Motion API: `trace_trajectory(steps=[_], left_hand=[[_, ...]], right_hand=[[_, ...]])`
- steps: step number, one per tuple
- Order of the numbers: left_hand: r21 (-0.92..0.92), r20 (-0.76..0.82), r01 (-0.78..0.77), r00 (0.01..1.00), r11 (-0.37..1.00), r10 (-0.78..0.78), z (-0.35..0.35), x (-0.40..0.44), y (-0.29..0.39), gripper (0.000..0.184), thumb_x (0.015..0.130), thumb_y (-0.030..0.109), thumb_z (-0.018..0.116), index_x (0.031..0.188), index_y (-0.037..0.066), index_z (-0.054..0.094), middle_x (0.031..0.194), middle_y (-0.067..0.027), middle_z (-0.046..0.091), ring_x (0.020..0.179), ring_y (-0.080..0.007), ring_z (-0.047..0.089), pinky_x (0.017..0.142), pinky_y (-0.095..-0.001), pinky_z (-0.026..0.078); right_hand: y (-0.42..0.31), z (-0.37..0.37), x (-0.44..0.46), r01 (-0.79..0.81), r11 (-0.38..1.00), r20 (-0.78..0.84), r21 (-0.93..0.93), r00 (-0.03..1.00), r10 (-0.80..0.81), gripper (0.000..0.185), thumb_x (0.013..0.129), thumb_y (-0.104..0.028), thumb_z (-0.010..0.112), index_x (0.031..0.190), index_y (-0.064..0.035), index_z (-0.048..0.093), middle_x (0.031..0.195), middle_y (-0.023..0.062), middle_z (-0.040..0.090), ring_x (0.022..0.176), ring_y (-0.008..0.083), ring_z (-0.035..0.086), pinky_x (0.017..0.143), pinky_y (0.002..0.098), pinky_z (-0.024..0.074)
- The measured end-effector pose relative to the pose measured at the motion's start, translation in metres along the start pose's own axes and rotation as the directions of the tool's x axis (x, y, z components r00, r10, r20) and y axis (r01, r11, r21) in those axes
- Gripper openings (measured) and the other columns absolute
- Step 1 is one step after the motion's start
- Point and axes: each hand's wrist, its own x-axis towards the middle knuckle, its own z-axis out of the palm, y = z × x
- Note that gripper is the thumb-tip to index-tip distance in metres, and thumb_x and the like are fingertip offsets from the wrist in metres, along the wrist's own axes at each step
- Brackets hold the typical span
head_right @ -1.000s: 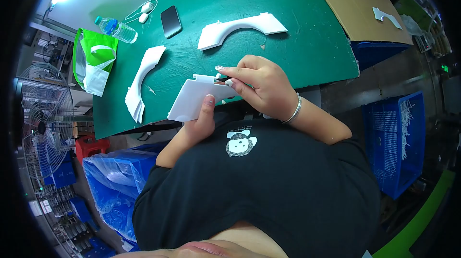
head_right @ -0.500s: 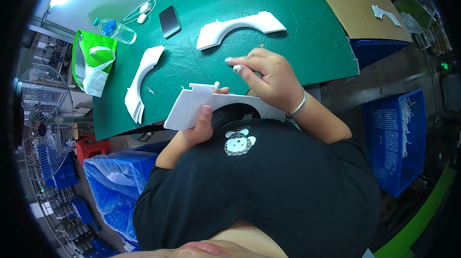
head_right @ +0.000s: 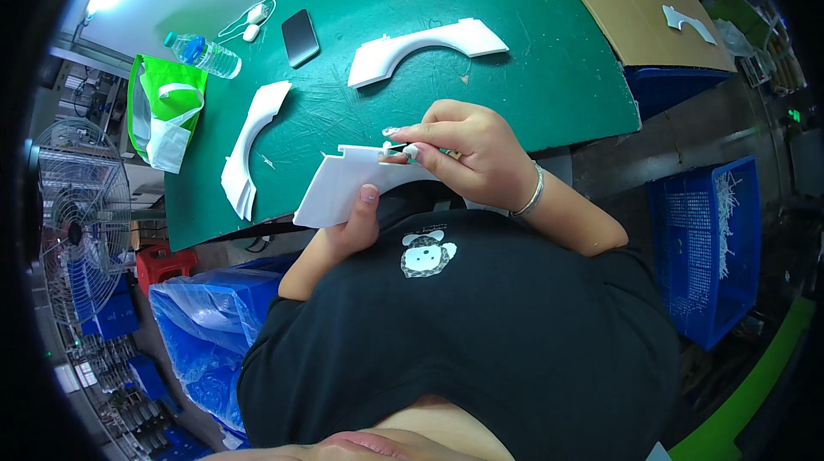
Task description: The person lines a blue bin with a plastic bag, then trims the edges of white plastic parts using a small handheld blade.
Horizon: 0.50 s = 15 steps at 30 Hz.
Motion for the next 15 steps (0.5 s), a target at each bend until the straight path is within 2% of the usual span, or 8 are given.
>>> trace_trajectory(steps=[1, 3, 5, 7, 10, 11, 13, 15], left_hand=[[-0.022, -0.038, -0.004, 0.999, 1.0, 0.003, 0.002, 0.001, 0.001, 0.036, 0.099, 0.02, 0.045, 0.125, 0.0, 0.058, 0.119, -0.0155, 0.063, 0.112, -0.0276, 0.06, 0.097, -0.0366, 0.044], [-0.043, -0.076, -0.009, 0.997, 0.999, 0.006, 0.001, 0.004, 0.003, 0.035, 0.097, 0.019, 0.047, 0.124, 0.0, 0.06, 0.116, -0.0156, 0.065, 0.109, -0.0285, 0.061, 0.096, -0.0365, 0.045], [0.178, 0.068, -0.236, 0.971, 0.955, 0.227, -0.003, 0.01, 0.003, 0.034, 0.095, 0.02, 0.049, 0.12, 0.001, 0.063, 0.109, -0.015, 0.068, 0.102, -0.031, 0.063, 0.092, -0.0364, 0.047], [0.132, 0.017, -0.206, 0.978, 0.97, 0.206, 0.0, 0.007, 0.003, 0.035, 0.094, 0.022, 0.049, 0.117, 0.001, 0.065, 0.103, -0.0143, 0.069, 0.098, -0.0333, 0.064, 0.09, -0.0374, 0.048], [0.169, 0.012, -0.1, 0.995, 0.98, 0.1, -0.007, 0.006, 0.006, 0.036, 0.096, 0.023, 0.046, 0.119, 0.002, 0.064, 0.108, -0.015, 0.068, 0.099, -0.0339, 0.064, 0.09, -0.0386, 0.047], [0.17, 0.012, -0.1, 0.995, 0.98, 0.099, -0.006, 0.005, 0.004, 0.036, 0.096, 0.023, 0.046, 0.119, 0.002, 0.064, 0.108, -0.015, 0.068, 0.099, -0.0339, 0.064, 0.09, -0.0386, 0.047], [0.031, -0.025, -0.041, 0.999, 0.999, 0.042, -0.003, 0.001, -0.001, 0.036, 0.095, 0.023, 0.047, 0.12, 0.002, 0.063, 0.111, -0.015, 0.066, 0.099, -0.0327, 0.064, 0.089, -0.038, 0.047], [0.07, 0.009, -0.095, 0.995, 0.993, 0.095, -0.006, 0.004, -0.003, 0.036, 0.095, 0.023, 0.047, 0.12, 0.002, 0.062, 0.111, -0.0147, 0.066, 0.099, -0.0317, 0.064, 0.089, -0.038, 0.047]], right_hand=[[-0.002, 0.0, 0.0, 0.0, 1.0, 0.0, 0.001, 1.0, 0.0, 0.024, 0.087, -0.008, 0.063, 0.109, -0.0044, 0.072, 0.075, 0.0074, 0.058, 0.062, 0.0159, 0.054, 0.055, 0.0295, 0.0425], [-0.004, 0.0, 0.001, -0.003, 0.986, -0.023, -0.169, 1.0, -0.001, 0.023, 0.088, -0.009, 0.062, 0.108, -0.0045, 0.073, 0.074, 0.0072, 0.059, 0.063, 0.0163, 0.055, 0.056, 0.0304, 0.0433], [0.005, -0.002, 0.005, -0.064, 0.971, -0.042, -0.229, 0.998, 0.056, 0.023, 0.089, -0.011, 0.062, 0.108, -0.0044, 0.073, 0.074, 0.007, 0.059, 0.063, 0.016, 0.055, 0.056, 0.0299, 0.0431], [0.007, -0.006, 0.004, -0.126, 0.949, -0.066, -0.288, 0.992, 0.112, 0.022, 0.089, -0.012, 0.062, 0.107, -0.0043, 0.073, 0.073, 0.0069, 0.059, 0.063, 0.0157, 0.054, 0.056, 0.0294, 0.0428], [0.002, -0.011, 0.003, -0.096, 0.989, 0.081, 0.11, 0.993, 0.088, 0.022, 0.092, -0.014, 0.06, 0.107, -0.0034, 0.073, 0.072, 0.0055, 0.059, 0.064, 0.0138, 0.053, 0.058, 0.0276, 0.0416], [0.003, -0.011, 0.003, -0.096, 0.989, 0.08, 0.11, 0.993, 0.088, 0.022, 0.092, -0.014, 0.06, 0.107, -0.0034, 0.073, 0.072, 0.0055, 0.059, 0.064, 0.0138, 0.053, 0.058, 0.0276, 0.0416], [0.004, -0.01, 0.002, -0.075, 0.983, 0.13, 0.169, 0.99, 0.053, 0.027, 0.091, -0.011, 0.055, 0.11, -0.0022, 0.072, 0.074, 0.0046, 0.058, 0.067, 0.0122, 0.051, 0.059, 0.0258, 0.0402], [0.005, -0.011, 0.001, -0.075, 0.983, 0.146, 0.169, 0.988, 0.05, 0.027, 0.091, -0.01, 0.055, 0.111, -0.0021, 0.071, 0.076, 0.0052, 0.06, 0.068, 0.0125, 0.052, 0.06, 0.0257, 0.0414]])
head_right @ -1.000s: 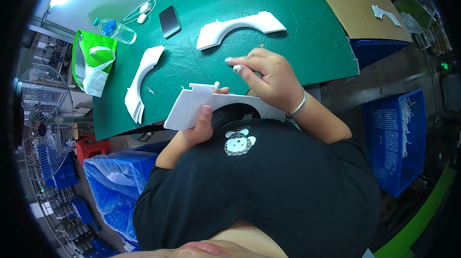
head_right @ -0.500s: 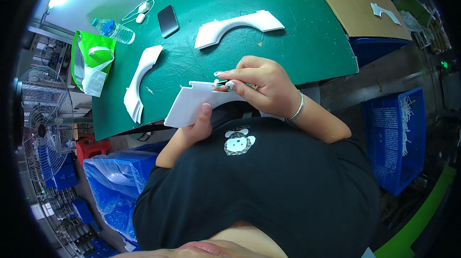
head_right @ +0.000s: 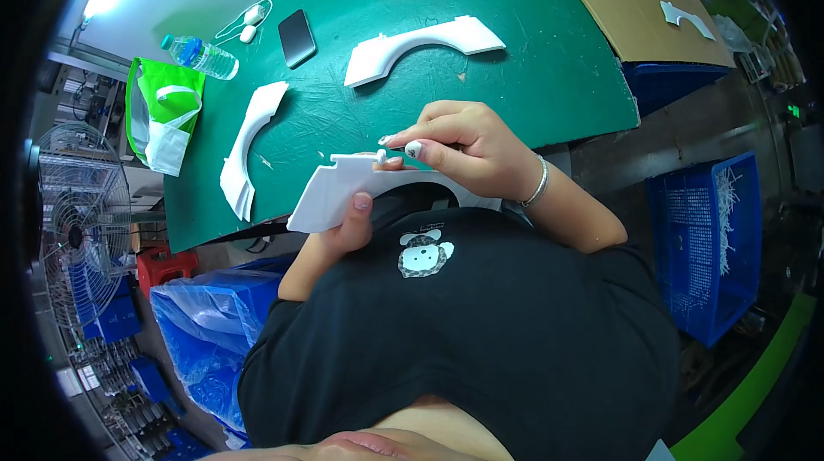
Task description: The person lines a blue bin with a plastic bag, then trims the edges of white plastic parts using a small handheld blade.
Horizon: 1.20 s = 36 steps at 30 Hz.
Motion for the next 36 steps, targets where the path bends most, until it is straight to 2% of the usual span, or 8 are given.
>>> trace_trajectory(steps=[5, 8, 11, 13, 19, 26, 35, 36], left_hand=[[0.094, 0.057, -0.109, 0.993, 0.99, 0.104, -0.003, 0.006, 0.002, 0.035, 0.094, 0.023, 0.05, 0.118, 0.001, 0.062, 0.109, -0.0141, 0.065, 0.098, -0.0296, 0.064, 0.088, -0.0371, 0.048], [-0.014, 0.0, -0.061, 0.998, 0.998, 0.061, 0.001, 0.007, 0.006, 0.035, 0.093, 0.024, 0.05, 0.115, 0.002, 0.064, 0.107, -0.0139, 0.067, 0.097, -0.0302, 0.064, 0.086, -0.037, 0.049], [-0.042, 0.043, -0.133, 0.99, 0.99, 0.135, -0.002, 0.014, 0.01, 0.035, 0.093, 0.025, 0.05, 0.112, 0.001, 0.066, 0.105, -0.0142, 0.068, 0.097, -0.03, 0.065, 0.086, -0.0367, 0.05], [0.114, 0.181, -0.256, 0.955, 0.96, 0.233, -0.007, 0.018, 0.012, 0.035, 0.093, 0.026, 0.05, 0.111, 0.0, 0.067, 0.106, -0.0142, 0.069, 0.097, -0.0289, 0.065, 0.085, -0.0371, 0.051], [-0.14, -0.002, -0.113, 0.994, 0.984, 0.114, 0.005, 0.008, 0.007, 0.035, 0.094, 0.025, 0.051, 0.112, 0.0, 0.066, 0.108, -0.0126, 0.069, 0.097, -0.0282, 0.065, 0.086, -0.0361, 0.05], [-0.12, 0.066, -0.091, 0.993, 0.989, 0.099, -0.001, 0.01, 0.006, 0.035, 0.094, 0.023, 0.051, 0.115, -0.001, 0.065, 0.109, -0.0128, 0.069, 0.1, -0.0278, 0.064, 0.087, -0.0352, 0.049], [-0.034, 0.1, -0.056, 0.993, 0.998, 0.059, -0.004, 0.007, 0.003, 0.032, 0.092, 0.019, 0.051, 0.113, 0.0, 0.065, 0.107, -0.0131, 0.07, 0.095, -0.0304, 0.068, 0.085, -0.0368, 0.052], [-0.076, 0.148, -0.157, 0.975, 0.985, 0.167, -0.003, 0.009, 0.001, 0.032, 0.092, 0.02, 0.051, 0.113, 0.0, 0.065, 0.107, -0.0138, 0.07, 0.095, -0.031, 0.068, 0.084, -0.0373, 0.052]], right_hand=[[0.002, 0.002, 0.001, 0.014, 0.999, 0.039, 0.037, 0.999, -0.015, 0.028, 0.091, -0.008, 0.054, 0.112, -0.0014, 0.071, 0.082, 0.0073, 0.065, 0.072, 0.0134, 0.057, 0.064, 0.0263, 0.045], [0.002, 0.004, 0.001, 0.014, 0.993, -0.009, 0.118, 1.0, -0.013, 0.022, 0.092, -0.012, 0.06, 0.107, -0.002, 0.072, 0.076, 0.0074, 0.061, 0.068, 0.0146, 0.054, 0.062, 0.028, 0.0441], [0.003, 0.001, 0.001, -0.002, 1.0, 0.064, 0.013, 0.998, 0.002, 0.026, 0.09, -0.007, 0.055, 0.111, -0.0009, 0.071, 0.082, 0.0071, 0.066, 0.072, 0.014, 0.057, 0.064, 0.027, 0.0451], [0.004, 0.003, 0.001, -0.086, 0.994, 0.109, -0.06, 0.99, 0.093, 0.026, 0.091, -0.008, 0.055, 0.11, -0.0006, 0.071, 0.082, 0.0078, 0.066, 0.07, 0.0144, 0.056, 0.063, 0.0275, 0.0437], [0.001, -0.001, 0.0, -0.019, 0.978, 0.051, 0.207, 0.999, 0.008, 0.025, 0.095, -0.017, 0.056, 0.105, -0.002, 0.073, 0.076, 0.006, 0.061, 0.069, 0.0138, 0.053, 0.064, 0.0276, 0.0421], [0.004, 0.001, -0.002, -0.021, 0.97, 0.065, 0.244, 0.998, 0.005, 0.024, 0.094, -0.017, 0.056, 0.105, -0.0015, 0.072, 0.076, 0.0057, 0.061, 0.069, 0.0138, 0.053, 0.063, 0.028, 0.0414], [0.001, 0.001, 0.002, -0.095, 0.993, 0.088, 0.076, 0.992, 0.088, 0.022, 0.092, -0.016, 0.059, 0.102, -0.003, 0.073, 0.076, 0.0081, 0.062, 0.069, 0.0172, 0.057, 0.062, 0.0304, 0.0438], [0.002, 0.003, 0.003, -0.125, 0.977, 0.11, -0.173, 0.983, 0.146, 0.021, 0.092, -0.014, 0.058, 0.102, -0.0025, 0.073, 0.076, 0.0086, 0.063, 0.069, 0.017, 0.058, 0.062, 0.0305, 0.0446]])
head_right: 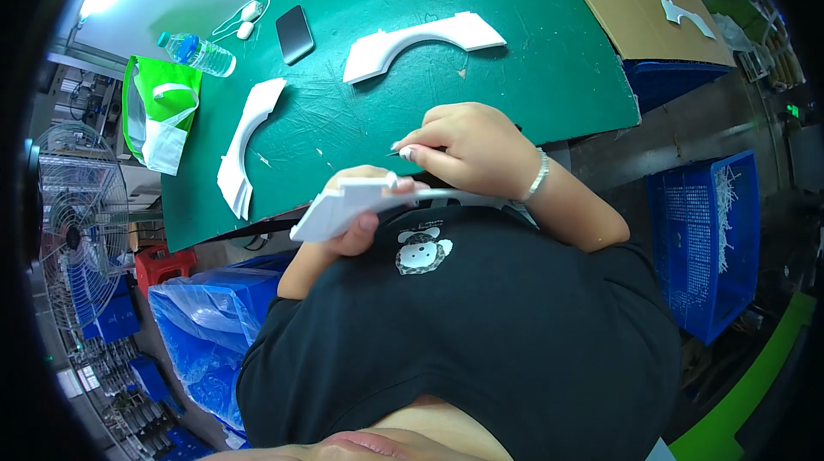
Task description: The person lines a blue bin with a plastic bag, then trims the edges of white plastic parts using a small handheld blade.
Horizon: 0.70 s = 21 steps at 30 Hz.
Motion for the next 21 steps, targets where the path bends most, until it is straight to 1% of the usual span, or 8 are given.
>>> trace_trajectory(steps=[1, 2, 4, 6, 8, 11, 14, 21], left_hand=[[-0.033, 0.055, -0.103, 0.993, 0.994, 0.105, 0.001, 0.001, -0.002, 0.031, 0.092, 0.02, 0.051, 0.113, 0.001, 0.065, 0.107, -0.0145, 0.07, 0.095, -0.0317, 0.068, 0.083, -0.0378, 0.053], [-0.035, 0.06, -0.101, 0.993, 0.994, 0.103, 0.003, 0.0, -0.003, 0.031, 0.092, 0.02, 0.051, 0.113, 0.001, 0.065, 0.107, -0.0145, 0.07, 0.095, -0.0317, 0.068, 0.083, -0.0378, 0.053], [-0.074, -0.041, -0.127, 0.991, 0.989, 0.125, 0.006, 0.001, -0.005, 0.032, 0.093, 0.021, 0.051, 0.115, 0.002, 0.064, 0.107, -0.0153, 0.07, 0.095, -0.0316, 0.069, 0.081, -0.0379, 0.054], [-0.027, -0.049, 0.011, 0.999, 1.0, -0.012, 0.004, -0.003, -0.002, 0.034, 0.096, 0.023, 0.048, 0.117, 0.001, 0.063, 0.107, -0.0143, 0.071, 0.097, -0.0304, 0.069, 0.083, -0.0352, 0.053], [-0.146, -0.088, 0.116, 0.988, 0.983, -0.13, 0.006, -0.01, -0.004, 0.038, 0.098, 0.028, 0.048, 0.12, 0.0, 0.062, 0.11, -0.0138, 0.069, 0.1, -0.0275, 0.067, 0.085, -0.0349, 0.052], [-0.185, -0.1, 0.188, 0.973, 0.964, -0.209, 0.007, -0.016, -0.004, 0.042, 0.098, 0.032, 0.047, 0.124, 0.0, 0.059, 0.113, -0.0128, 0.067, 0.102, -0.0242, 0.064, 0.088, -0.0346, 0.049], [-0.167, -0.028, 0.239, 0.969, 0.957, -0.247, 0.001, -0.018, -0.006, 0.043, 0.098, 0.032, 0.047, 0.127, 0.001, 0.057, 0.114, -0.0119, 0.065, 0.102, -0.0224, 0.061, 0.089, -0.0342, 0.048], [-0.15, -0.076, 0.245, 0.963, 0.958, -0.258, 0.001, -0.018, -0.003, 0.041, 0.098, 0.032, 0.047, 0.125, 0.002, 0.058, 0.107, -0.0116, 0.065, 0.098, -0.0225, 0.062, 0.087, -0.0342, 0.048]], right_hand=[[0.001, 0.002, 0.0, -0.056, 0.969, 0.016, -0.242, 0.998, 0.061, 0.021, 0.092, -0.012, 0.058, 0.102, -0.0019, 0.073, 0.077, 0.0091, 0.064, 0.07, 0.0168, 0.059, 0.062, 0.0307, 0.0454], [0.002, 0.006, -0.002, -0.06, 0.969, 0.011, -0.239, 0.998, 0.064, 0.021, 0.092, -0.012, 0.058, 0.102, -0.0019, 0.073, 0.077, 0.0091, 0.064, 0.07, 0.0168, 0.059, 0.062, 0.0307, 0.0454], [0.005, 0.007, -0.001, -0.059, 0.996, 0.003, -0.07, 0.998, 0.059, 0.02, 0.091, -0.012, 0.059, 0.101, -0.0035, 0.074, 0.074, 0.0088, 0.062, 0.067, 0.0173, 0.058, 0.061, 0.0305, 0.045], [0.004, 0.0, 0.0, -0.051, 0.999, -0.082, 0.002, 0.995, 0.051, 0.021, 0.09, -0.012, 0.058, 0.102, -0.0017, 0.073, 0.072, 0.0069, 0.059, 0.066, 0.0158, 0.055, 0.061, 0.0301, 0.0436], [-0.002, -0.01, -0.001, 0.016, 1.0, -0.106, -0.017, 0.994, -0.017, 0.024, 0.091, -0.01, 0.056, 0.105, -0.0013, 0.073, 0.072, 0.0069, 0.059, 0.067, 0.015, 0.055, 0.061, 0.029, 0.0427], [-0.008, -0.008, -0.004, 0.095, 0.995, -0.127, 0.033, 0.988, -0.09, 0.027, 0.09, -0.009, 0.053, 0.108, -0.0013, 0.072, 0.075, 0.0076, 0.061, 0.069, 0.0153, 0.055, 0.061, 0.028, 0.0433], [-0.008, -0.004, -0.004, 0.152, 0.986, -0.133, 0.061, 0.981, -0.143, 0.028, 0.09, -0.008, 0.052, 0.109, -0.0007, 0.071, 0.077, 0.008, 0.062, 0.07, 0.0162, 0.056, 0.063, 0.0277, 0.0448], [-0.009, 0.0, 0.0, 0.187, 0.981, -0.12, 0.055, 0.976, -0.179, 0.029, 0.088, -0.007, 0.053, 0.11, 0.0009, 0.07, 0.08, 0.0086, 0.065, 0.071, 0.0163, 0.057, 0.063, 0.0279, 0.0468]])
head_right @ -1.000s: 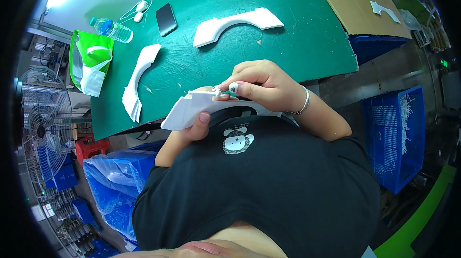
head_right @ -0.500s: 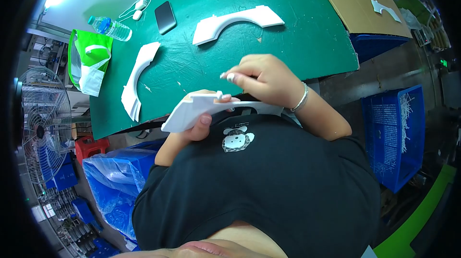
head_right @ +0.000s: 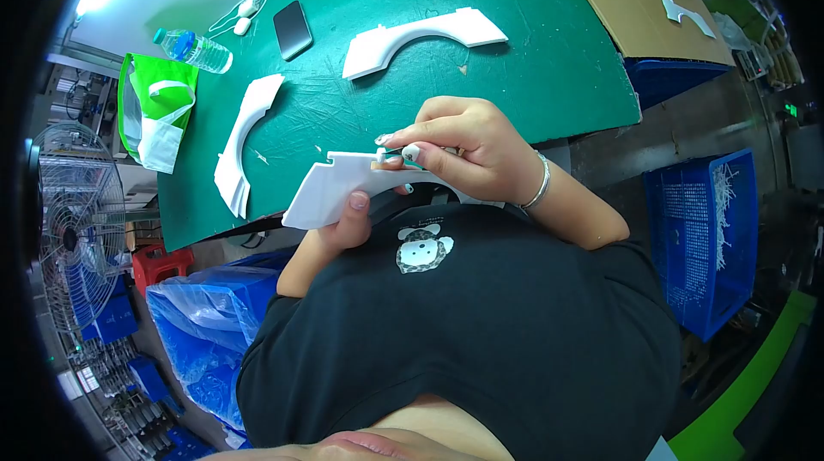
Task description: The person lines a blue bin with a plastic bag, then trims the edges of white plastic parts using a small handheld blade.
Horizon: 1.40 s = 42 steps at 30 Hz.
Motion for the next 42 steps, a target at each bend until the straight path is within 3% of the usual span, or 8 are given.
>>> trace_trajectory(steps=[9, 11, 13, 16, 19, 23, 28, 42], left_hand=[[0.021, -0.038, 0.029, 0.999, 0.999, -0.028, -0.001, 0.001, -0.001, 0.039, 0.096, 0.03, 0.048, 0.119, 0.001, 0.062, 0.106, -0.0133, 0.067, 0.096, -0.025, 0.065, 0.084, -0.0342, 0.05], [0.228, 0.142, -0.272, 0.959, 0.935, 0.245, -0.007, 0.012, 0.008, 0.036, 0.095, 0.027, 0.049, 0.116, 0.001, 0.064, 0.106, -0.0133, 0.07, 0.094, -0.0249, 0.068, 0.083, -0.0338, 0.051], [0.254, 0.153, -0.32, 0.945, 0.913, 0.289, -0.005, 0.015, 0.011, 0.036, 0.095, 0.027, 0.049, 0.116, 0.001, 0.064, 0.108, -0.0129, 0.071, 0.092, -0.0233, 0.069, 0.082, -0.0332, 0.052], [0.009, -0.09, -0.07, 0.993, 0.998, 0.07, 0.004, 0.0, -0.001, 0.045, 0.099, 0.035, 0.046, 0.121, -0.001, 0.061, 0.102, -0.0116, 0.069, 0.09, -0.0212, 0.065, 0.085, -0.0342, 0.049], [-0.012, -0.165, -0.077, 0.984, 0.997, 0.074, -0.002, 0.001, -0.001, 0.051, 0.102, 0.038, 0.042, 0.125, -0.003, 0.058, 0.096, -0.0126, 0.067, 0.087, -0.021, 0.062, 0.089, -0.0366, 0.047], [-0.101, -0.333, -0.178, 0.933, 0.979, 0.135, -0.003, 0.006, -0.006, 0.055, 0.102, 0.039, 0.042, 0.124, -0.01, 0.055, 0.091, -0.0145, 0.065, 0.082, -0.0226, 0.064, 0.087, -0.039, 0.047], [-0.123, -0.577, -0.222, 0.809, 0.967, 0.112, -0.005, 0.014, -0.008, 0.061, 0.101, 0.045, 0.043, 0.121, -0.012, 0.055, 0.091, -0.0169, 0.065, 0.072, -0.0234, 0.063, 0.07, -0.0359, 0.052], [-0.569, -0.331, -0.076, 0.933, 0.819, -0.143, -0.006, 0.019, -0.017, 0.08, 0.1, 0.061, 0.02, 0.131, -0.007, 0.046, 0.095, -0.02, 0.07, 0.068, -0.0207, 0.064, 0.067, -0.0308, 0.053]], right_hand=[[-0.002, 0.002, 0.003, -0.057, 0.994, 0.022, -0.09, 0.998, 0.06, 0.026, 0.089, -0.008, 0.055, 0.108, -0.0014, 0.072, 0.074, 0.0078, 0.063, 0.069, 0.0172, 0.058, 0.061, 0.0291, 0.0467], [0.004, 0.007, 0.003, -0.178, 0.894, 0.001, -0.41, 0.981, 0.196, 0.023, 0.089, -0.011, 0.058, 0.103, -0.0034, 0.073, 0.072, 0.008, 0.06, 0.067, 0.0184, 0.057, 0.059, 0.0295, 0.0456], [0.009, 0.008, 0.002, -0.201, 0.908, -0.011, -0.368, 0.977, 0.211, 0.02, 0.09, -0.014, 0.059, 0.099, -0.0042, 0.074, 0.071, 0.0075, 0.059, 0.066, 0.0193, 0.056, 0.06, 0.0297, 0.0448], [0.014, -0.004, 0.0, -0.21, 0.96, -0.046, -0.182, 0.978, 0.205, 0.023, 0.092, -0.015, 0.057, 0.101, -0.0009, 0.072, 0.078, 0.0085, 0.063, 0.073, 0.0162, 0.057, 0.068, 0.0291, 0.045], [0.016, -0.017, -0.003, -0.373, 0.927, -0.112, 0.047, 0.92, 0.376, 0.024, 0.094, -0.016, 0.056, 0.104, 0.0002, 0.071, 0.088, 0.008, 0.066, 0.077, 0.013, 0.056, 0.071, 0.0277, 0.0447], [0.029, -0.037, -0.013, -0.472, 0.829, 0.058, 0.3, 0.876, 0.478, 0.027, 0.093, -0.02, 0.06, 0.111, -0.0013, 0.068, 0.093, 0.0003, 0.064, 0.081, 0.0077, 0.055, 0.074, 0.0248, 0.0458], [0.034, -0.049, -0.024, -0.57, 0.67, 0.173, 0.475, 0.807, 0.564, 0.013, 0.089, -0.011, 0.065, 0.097, -0.001, 0.063, 0.089, -0.0028, 0.06, 0.081, 0.0039, 0.051, 0.074, 0.0222, 0.0429], [0.032, -0.033, -0.018, -0.436, 0.794, 0.01, 0.423, 0.879, 0.477, 0.019, 0.088, -0.017, 0.071, 0.093, -0.0006, 0.064, 0.084, -0.0027, 0.059, 0.08, 0.0053, 0.051, 0.072, 0.0234, 0.0428]])
